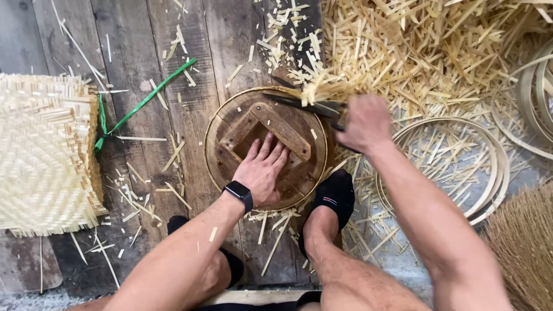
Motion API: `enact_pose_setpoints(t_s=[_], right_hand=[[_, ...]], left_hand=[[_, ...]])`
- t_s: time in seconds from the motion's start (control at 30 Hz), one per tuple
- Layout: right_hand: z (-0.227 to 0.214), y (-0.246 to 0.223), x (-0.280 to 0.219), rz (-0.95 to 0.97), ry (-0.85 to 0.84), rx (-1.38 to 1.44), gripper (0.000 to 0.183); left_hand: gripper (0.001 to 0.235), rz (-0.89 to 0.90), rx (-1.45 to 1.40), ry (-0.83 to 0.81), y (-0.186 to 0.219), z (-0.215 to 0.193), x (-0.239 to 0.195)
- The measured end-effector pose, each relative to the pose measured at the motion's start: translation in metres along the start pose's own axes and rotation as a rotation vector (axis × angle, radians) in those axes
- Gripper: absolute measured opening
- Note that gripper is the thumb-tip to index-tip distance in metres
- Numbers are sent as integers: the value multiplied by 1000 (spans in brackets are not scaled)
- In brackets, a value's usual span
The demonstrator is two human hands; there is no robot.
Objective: The person repeatedly places a circular bamboo frame onto a woven mat, presses it into a wooden mold, and trims the excess mat material around the frame using shears. The person then removes the trimmed base and repeats the process with new mats.
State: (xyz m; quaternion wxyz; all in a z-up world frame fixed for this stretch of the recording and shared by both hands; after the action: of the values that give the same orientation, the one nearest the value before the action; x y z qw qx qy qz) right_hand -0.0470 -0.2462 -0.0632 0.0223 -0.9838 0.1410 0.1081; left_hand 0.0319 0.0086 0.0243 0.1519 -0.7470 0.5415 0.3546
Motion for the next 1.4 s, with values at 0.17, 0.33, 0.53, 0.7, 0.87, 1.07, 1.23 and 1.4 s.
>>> enact_pose_setpoints(t_s=[0.17,0.33,0.53,0.7,0.87,1.07,1.23,1.4], right_hand=[[16,29,-23,94,-296,272,30],[48,78,-58,119,-312,11,37],[-6,10,-3,11,-280,-46,45],[16,19,-3,14,-357,74,30],[17,73,-34,433,-423,265,33],[94,100,-42,677,-148,256,52],[29,44,-59,665,-239,490,43],[24,22,-35,202,-48,376,49]], left_hand=[[107,170,96,77,-21,34,1],[112,204,133,-19,-17,1,-17],[109,259,177,-70,-22,2,-13],[96,393,283,33,-44,22,-18],[92,503,52,145,-45,-4,-21],[37,-236,-278,160,-77,-59,33],[70,-397,-386,399,-21,-60,18],[109,-263,-404,621,6,-3,26]])
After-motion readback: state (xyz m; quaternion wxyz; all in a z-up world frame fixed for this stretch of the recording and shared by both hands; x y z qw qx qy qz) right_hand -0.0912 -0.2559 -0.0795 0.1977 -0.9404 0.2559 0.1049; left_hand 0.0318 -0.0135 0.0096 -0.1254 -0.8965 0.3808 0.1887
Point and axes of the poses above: each hand's wrist, its own x-axis towards the middle knuckle, its own z-axis out of the palm, y = z × x, the point moved 3 cm from there along x, towards the middle knuckle, and after that the axes turned 1 degree about x, right-handed, at the moved point
